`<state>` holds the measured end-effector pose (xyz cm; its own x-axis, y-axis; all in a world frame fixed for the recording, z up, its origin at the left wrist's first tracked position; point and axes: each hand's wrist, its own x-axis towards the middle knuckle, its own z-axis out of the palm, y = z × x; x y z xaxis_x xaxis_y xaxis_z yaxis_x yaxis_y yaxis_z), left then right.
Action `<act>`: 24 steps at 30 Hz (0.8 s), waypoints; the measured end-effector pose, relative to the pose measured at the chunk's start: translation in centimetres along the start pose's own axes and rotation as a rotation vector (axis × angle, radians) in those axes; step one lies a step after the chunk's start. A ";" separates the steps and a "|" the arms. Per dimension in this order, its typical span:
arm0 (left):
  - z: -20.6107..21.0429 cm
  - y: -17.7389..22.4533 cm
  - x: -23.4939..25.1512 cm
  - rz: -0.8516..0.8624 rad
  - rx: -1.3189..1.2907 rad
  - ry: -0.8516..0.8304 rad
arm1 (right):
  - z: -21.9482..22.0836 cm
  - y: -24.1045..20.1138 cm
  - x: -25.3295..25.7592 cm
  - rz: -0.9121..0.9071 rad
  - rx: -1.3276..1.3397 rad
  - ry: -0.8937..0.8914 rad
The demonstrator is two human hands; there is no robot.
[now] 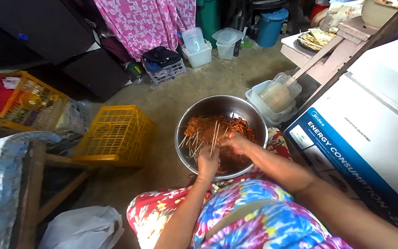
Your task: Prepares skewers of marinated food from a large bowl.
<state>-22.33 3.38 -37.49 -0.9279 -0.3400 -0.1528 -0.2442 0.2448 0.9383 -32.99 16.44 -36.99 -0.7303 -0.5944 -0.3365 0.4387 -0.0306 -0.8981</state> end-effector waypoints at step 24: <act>-0.2 -1.4 0.5 0.038 -0.284 0.116 | -4.5 0.3 2.0 0.064 -0.913 0.090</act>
<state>-22.44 2.71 -38.81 -0.8925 -0.4409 -0.0949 -0.1065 0.0015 0.9943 -36.67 18.85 -39.24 -0.7736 -0.5075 -0.3796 -0.0762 0.6692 -0.7392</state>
